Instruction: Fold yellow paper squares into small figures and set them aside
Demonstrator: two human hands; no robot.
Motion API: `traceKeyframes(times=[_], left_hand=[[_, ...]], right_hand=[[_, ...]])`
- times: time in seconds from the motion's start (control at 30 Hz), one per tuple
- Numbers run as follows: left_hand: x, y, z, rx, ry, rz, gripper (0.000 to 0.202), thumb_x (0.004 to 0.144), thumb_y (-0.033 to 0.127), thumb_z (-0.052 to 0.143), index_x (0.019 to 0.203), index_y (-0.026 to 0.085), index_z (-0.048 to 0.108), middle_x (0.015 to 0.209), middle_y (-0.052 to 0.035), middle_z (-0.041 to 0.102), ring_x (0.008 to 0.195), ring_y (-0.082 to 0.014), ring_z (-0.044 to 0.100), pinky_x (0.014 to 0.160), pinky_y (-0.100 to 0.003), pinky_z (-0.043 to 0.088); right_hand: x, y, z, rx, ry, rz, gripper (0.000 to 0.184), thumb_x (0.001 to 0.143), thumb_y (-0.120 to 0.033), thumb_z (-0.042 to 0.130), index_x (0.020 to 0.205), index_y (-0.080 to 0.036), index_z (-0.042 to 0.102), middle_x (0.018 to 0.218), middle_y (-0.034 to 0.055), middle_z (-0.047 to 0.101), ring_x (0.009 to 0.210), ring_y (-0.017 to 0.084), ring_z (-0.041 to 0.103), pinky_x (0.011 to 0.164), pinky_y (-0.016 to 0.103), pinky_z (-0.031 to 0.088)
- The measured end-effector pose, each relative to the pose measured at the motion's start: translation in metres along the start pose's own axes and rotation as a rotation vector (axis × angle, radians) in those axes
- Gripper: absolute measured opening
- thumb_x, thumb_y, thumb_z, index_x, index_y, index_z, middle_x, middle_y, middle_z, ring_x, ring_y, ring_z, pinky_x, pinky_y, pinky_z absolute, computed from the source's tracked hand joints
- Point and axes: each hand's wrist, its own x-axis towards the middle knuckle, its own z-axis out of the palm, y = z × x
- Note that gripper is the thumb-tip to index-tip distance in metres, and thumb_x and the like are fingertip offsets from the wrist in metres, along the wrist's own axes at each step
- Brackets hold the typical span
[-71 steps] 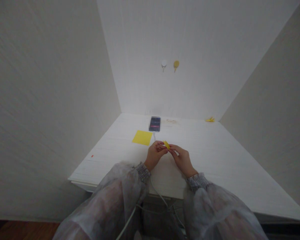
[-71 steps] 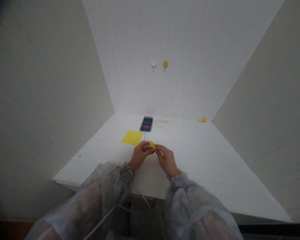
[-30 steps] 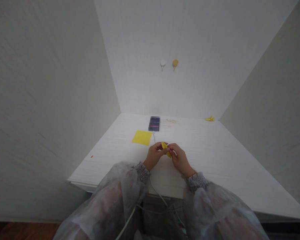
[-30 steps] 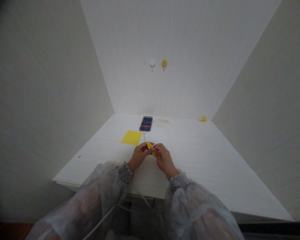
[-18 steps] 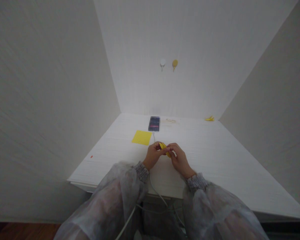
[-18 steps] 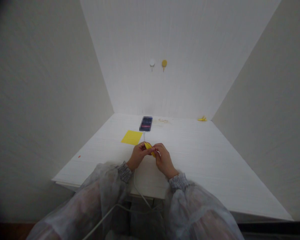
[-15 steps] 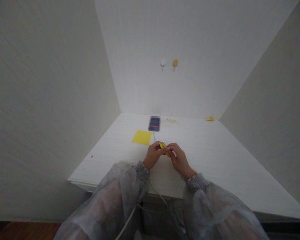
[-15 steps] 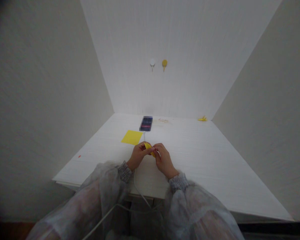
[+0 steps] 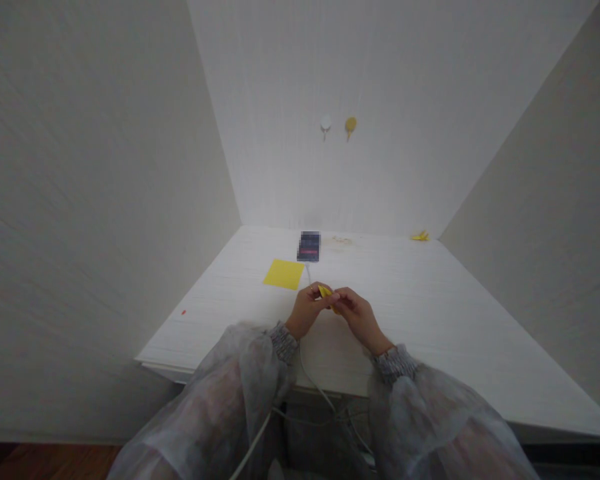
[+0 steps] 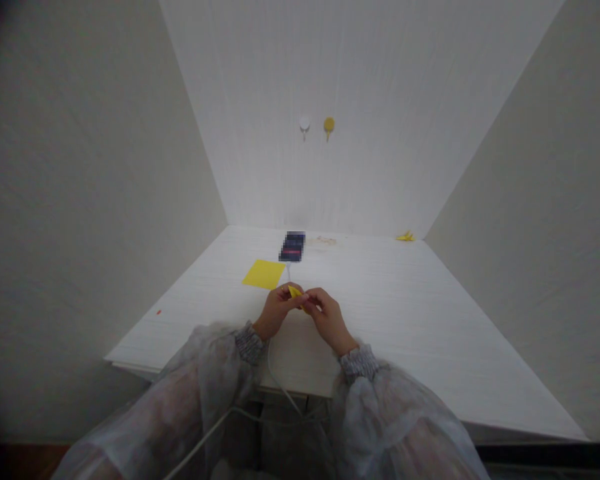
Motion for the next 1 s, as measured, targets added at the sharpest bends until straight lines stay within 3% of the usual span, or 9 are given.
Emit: traceKeyframes(times=[0.17, 0.27, 0.53, 1.0], left_hand=[[0.001, 0.003, -0.003, 0.082, 0.013, 0.026, 0.023, 0.06, 0.031, 0.065, 0.071, 0.014, 0.054, 0.064, 0.001, 0.05, 0.059, -0.008, 0.046, 0.054, -0.02, 0.04], [0.003, 0.006, -0.006, 0.177, 0.009, 0.112, 0.02, 0.06, 0.029, 0.066, 0.069, 0.014, 0.054, 0.069, -0.0002, 0.049, 0.064, -0.0089, 0.047, 0.056, -0.02, 0.04], [0.008, 0.02, -0.016, 0.402, -0.081, 0.352, 0.013, 0.062, 0.026, 0.065, 0.059, 0.016, 0.058, 0.079, -0.0047, 0.052, 0.084, -0.0167, 0.049, 0.075, -0.03, 0.04], [0.007, 0.016, -0.013, 0.221, -0.076, 0.27, 0.024, 0.066, 0.025, 0.061, 0.05, 0.015, 0.047, 0.07, -0.0019, 0.049, 0.087, -0.0163, 0.049, 0.074, -0.03, 0.038]], right_hand=[[-0.001, 0.0, 0.0, 0.017, 0.034, 0.05, 0.013, 0.075, -0.03, 0.05, 0.078, -0.018, 0.056, 0.068, 0.0014, 0.057, 0.063, 0.013, 0.053, 0.056, 0.024, 0.044], [-0.002, 0.0, 0.0, 0.006, 0.049, 0.053, 0.012, 0.073, -0.029, 0.052, 0.076, -0.018, 0.056, 0.068, 0.0011, 0.056, 0.063, 0.013, 0.052, 0.056, 0.024, 0.044], [-0.002, -0.004, 0.003, 0.007, 0.03, 0.024, 0.009, 0.074, -0.028, 0.051, 0.073, -0.019, 0.053, 0.069, 0.0, 0.054, 0.063, 0.012, 0.051, 0.058, 0.024, 0.044], [-0.003, -0.009, 0.002, 0.003, -0.005, 0.013, 0.009, 0.074, -0.025, 0.049, 0.066, -0.019, 0.049, 0.066, -0.001, 0.052, 0.061, 0.011, 0.048, 0.053, 0.022, 0.04]])
